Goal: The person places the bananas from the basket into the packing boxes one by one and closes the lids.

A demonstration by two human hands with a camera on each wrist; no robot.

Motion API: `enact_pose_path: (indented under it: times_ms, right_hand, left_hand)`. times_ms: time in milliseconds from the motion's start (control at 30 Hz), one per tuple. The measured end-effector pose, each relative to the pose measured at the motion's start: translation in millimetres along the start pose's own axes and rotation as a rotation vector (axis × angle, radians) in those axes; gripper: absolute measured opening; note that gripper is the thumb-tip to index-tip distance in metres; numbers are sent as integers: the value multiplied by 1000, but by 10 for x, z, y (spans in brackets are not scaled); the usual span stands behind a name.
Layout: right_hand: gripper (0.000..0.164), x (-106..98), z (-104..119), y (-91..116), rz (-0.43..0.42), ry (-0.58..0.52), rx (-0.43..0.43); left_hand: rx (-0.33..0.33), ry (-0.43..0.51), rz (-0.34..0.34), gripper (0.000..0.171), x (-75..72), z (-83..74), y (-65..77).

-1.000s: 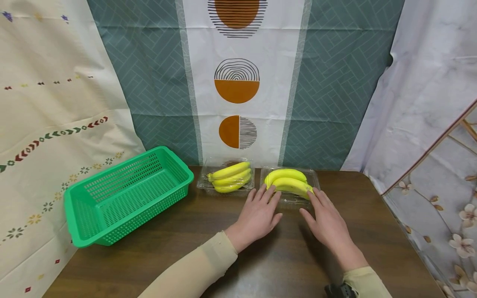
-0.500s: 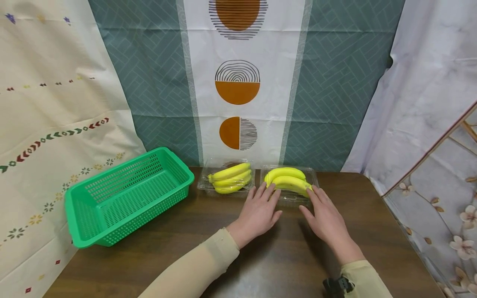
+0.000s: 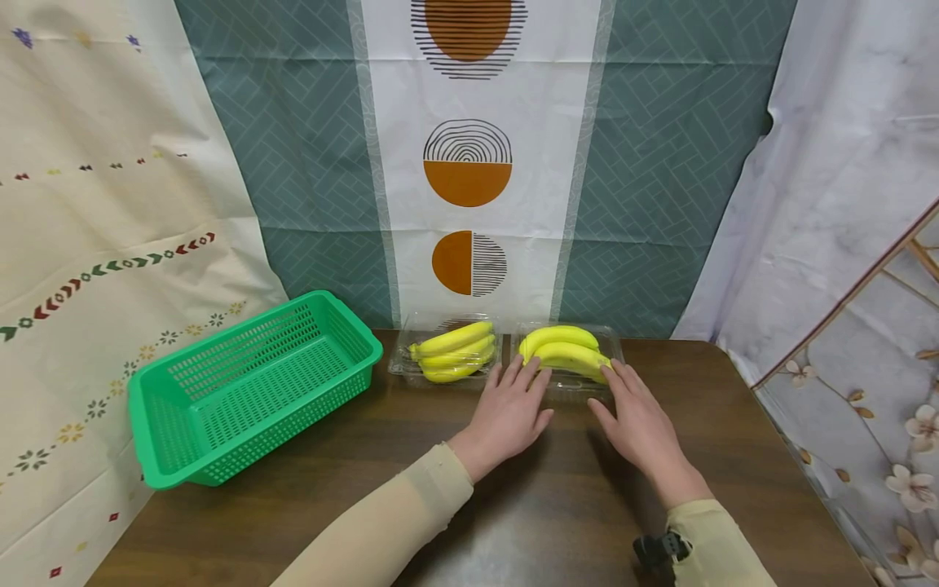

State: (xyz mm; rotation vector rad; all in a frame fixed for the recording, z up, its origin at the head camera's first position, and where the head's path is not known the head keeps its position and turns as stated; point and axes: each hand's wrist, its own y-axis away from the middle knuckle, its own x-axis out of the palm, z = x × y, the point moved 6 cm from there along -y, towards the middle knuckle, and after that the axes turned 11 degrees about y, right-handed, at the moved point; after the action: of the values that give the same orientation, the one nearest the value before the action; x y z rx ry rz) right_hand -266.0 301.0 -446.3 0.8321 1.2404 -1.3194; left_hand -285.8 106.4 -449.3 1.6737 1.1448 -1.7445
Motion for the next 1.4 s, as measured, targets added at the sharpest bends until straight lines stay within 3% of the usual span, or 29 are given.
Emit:
enact_pose_path:
  times_ms: [867, 1400]
  right_hand:
    - [74, 43, -65, -188, 43, -8, 11]
    - [74, 54, -66, -213, 35, -9, 11]
  left_hand:
    - [-22, -2, 15, 68, 26, 69, -140]
    - [-19, -9, 11, 68, 34, 68, -151]
